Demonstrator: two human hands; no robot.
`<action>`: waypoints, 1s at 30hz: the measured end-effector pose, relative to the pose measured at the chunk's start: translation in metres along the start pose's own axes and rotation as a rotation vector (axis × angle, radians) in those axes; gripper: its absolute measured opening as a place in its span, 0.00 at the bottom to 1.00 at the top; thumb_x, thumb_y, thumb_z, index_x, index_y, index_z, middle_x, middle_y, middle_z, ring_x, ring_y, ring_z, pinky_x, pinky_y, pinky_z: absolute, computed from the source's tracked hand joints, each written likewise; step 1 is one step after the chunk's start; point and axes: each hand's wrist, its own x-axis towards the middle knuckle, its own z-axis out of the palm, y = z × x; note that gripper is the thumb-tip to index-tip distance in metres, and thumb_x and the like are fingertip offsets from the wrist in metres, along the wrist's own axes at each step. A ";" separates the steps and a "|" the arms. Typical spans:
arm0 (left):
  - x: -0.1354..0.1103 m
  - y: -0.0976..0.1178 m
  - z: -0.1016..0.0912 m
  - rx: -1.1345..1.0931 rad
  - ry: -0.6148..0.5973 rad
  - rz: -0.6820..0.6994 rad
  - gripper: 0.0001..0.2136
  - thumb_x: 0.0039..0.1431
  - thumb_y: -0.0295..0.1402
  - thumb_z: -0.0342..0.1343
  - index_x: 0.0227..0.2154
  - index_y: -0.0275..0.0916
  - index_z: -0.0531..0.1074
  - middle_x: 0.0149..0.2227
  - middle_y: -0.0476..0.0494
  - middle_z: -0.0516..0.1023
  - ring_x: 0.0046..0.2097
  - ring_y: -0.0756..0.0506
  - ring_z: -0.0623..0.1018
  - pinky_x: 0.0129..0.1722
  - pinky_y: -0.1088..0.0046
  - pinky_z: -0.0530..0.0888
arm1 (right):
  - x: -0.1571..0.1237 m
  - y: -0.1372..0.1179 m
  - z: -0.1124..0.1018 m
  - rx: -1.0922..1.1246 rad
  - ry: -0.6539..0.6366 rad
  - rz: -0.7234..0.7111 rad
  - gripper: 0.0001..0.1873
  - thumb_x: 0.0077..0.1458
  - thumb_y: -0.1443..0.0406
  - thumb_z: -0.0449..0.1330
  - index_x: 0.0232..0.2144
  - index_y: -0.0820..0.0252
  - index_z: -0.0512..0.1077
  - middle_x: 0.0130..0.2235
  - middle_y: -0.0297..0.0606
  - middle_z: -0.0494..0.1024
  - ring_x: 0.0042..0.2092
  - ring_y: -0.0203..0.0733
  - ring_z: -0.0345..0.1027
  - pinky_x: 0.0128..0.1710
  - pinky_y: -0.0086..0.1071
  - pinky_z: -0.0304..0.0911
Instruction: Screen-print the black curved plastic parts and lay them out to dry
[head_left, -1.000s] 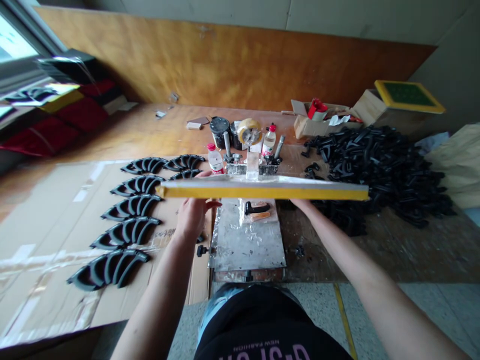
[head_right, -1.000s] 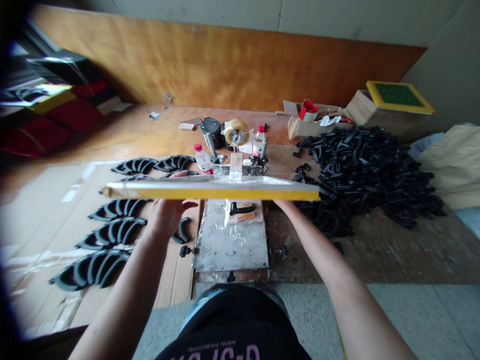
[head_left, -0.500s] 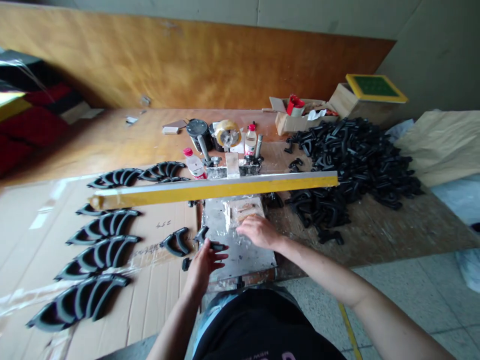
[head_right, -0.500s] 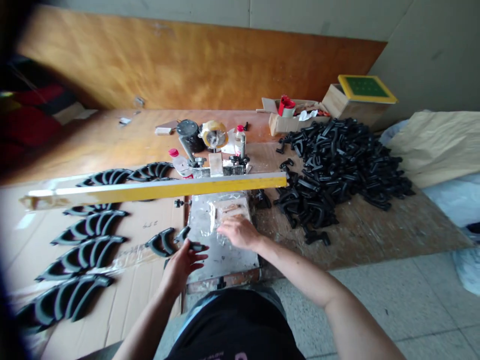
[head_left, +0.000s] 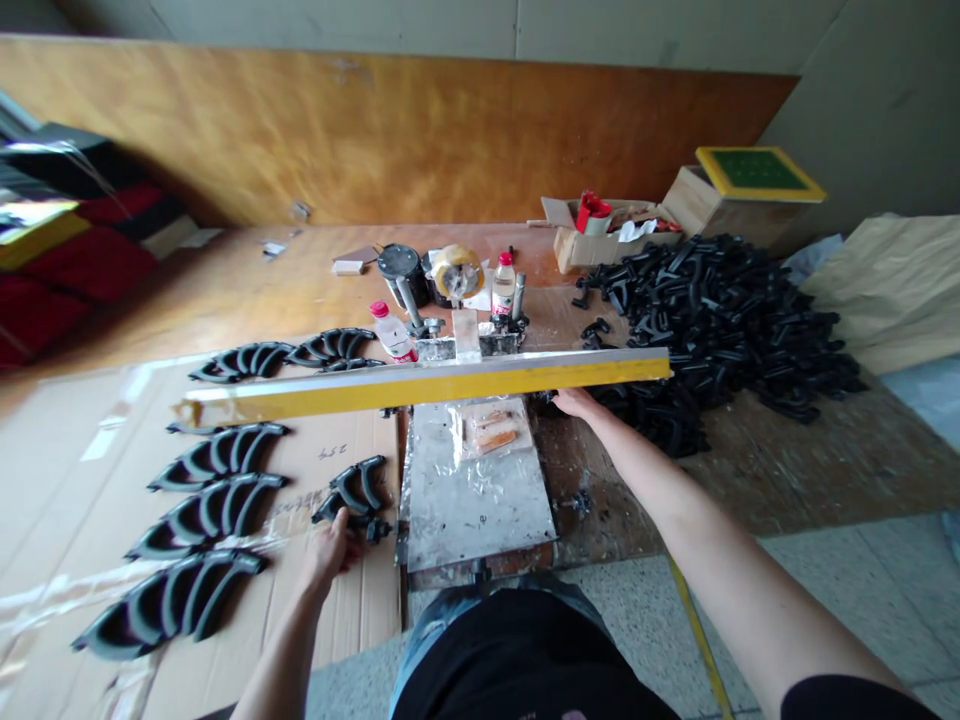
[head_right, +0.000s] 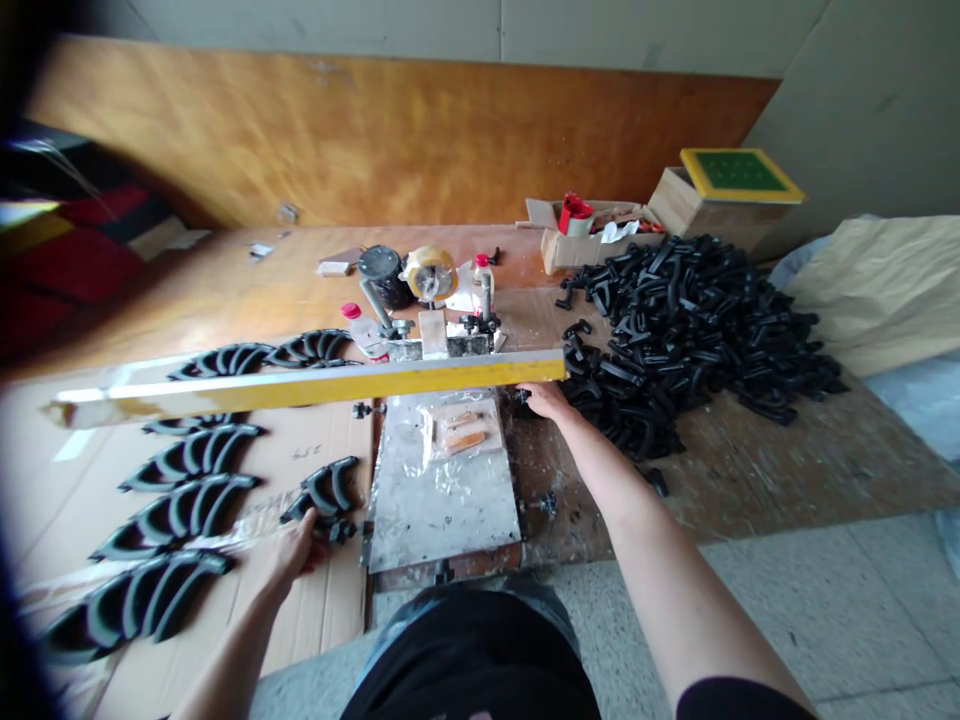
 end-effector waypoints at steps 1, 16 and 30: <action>0.001 0.003 0.000 0.015 -0.004 -0.043 0.24 0.57 0.53 0.45 0.16 0.40 0.66 0.15 0.36 0.72 0.17 0.41 0.71 0.17 0.67 0.65 | -0.001 0.001 -0.002 -0.005 -0.004 -0.010 0.22 0.54 0.74 0.56 0.49 0.58 0.76 0.50 0.45 0.77 0.52 0.46 0.70 0.55 0.36 0.62; -0.039 0.035 -0.027 -0.232 0.152 0.156 0.26 0.51 0.58 0.51 0.32 0.36 0.72 0.19 0.48 0.73 0.20 0.49 0.70 0.21 0.73 0.68 | -0.087 -0.006 -0.037 0.054 0.043 -0.333 0.11 0.53 0.67 0.65 0.41 0.56 0.79 0.39 0.39 0.81 0.43 0.45 0.69 0.46 0.37 0.64; -0.124 0.256 -0.014 -0.552 0.067 0.785 0.21 0.64 0.47 0.44 0.34 0.35 0.74 0.21 0.49 0.72 0.21 0.52 0.68 0.22 0.78 0.66 | -0.078 -0.126 0.009 -0.137 0.175 -0.540 0.18 0.61 0.68 0.58 0.52 0.51 0.74 0.43 0.41 0.75 0.49 0.45 0.63 0.49 0.38 0.63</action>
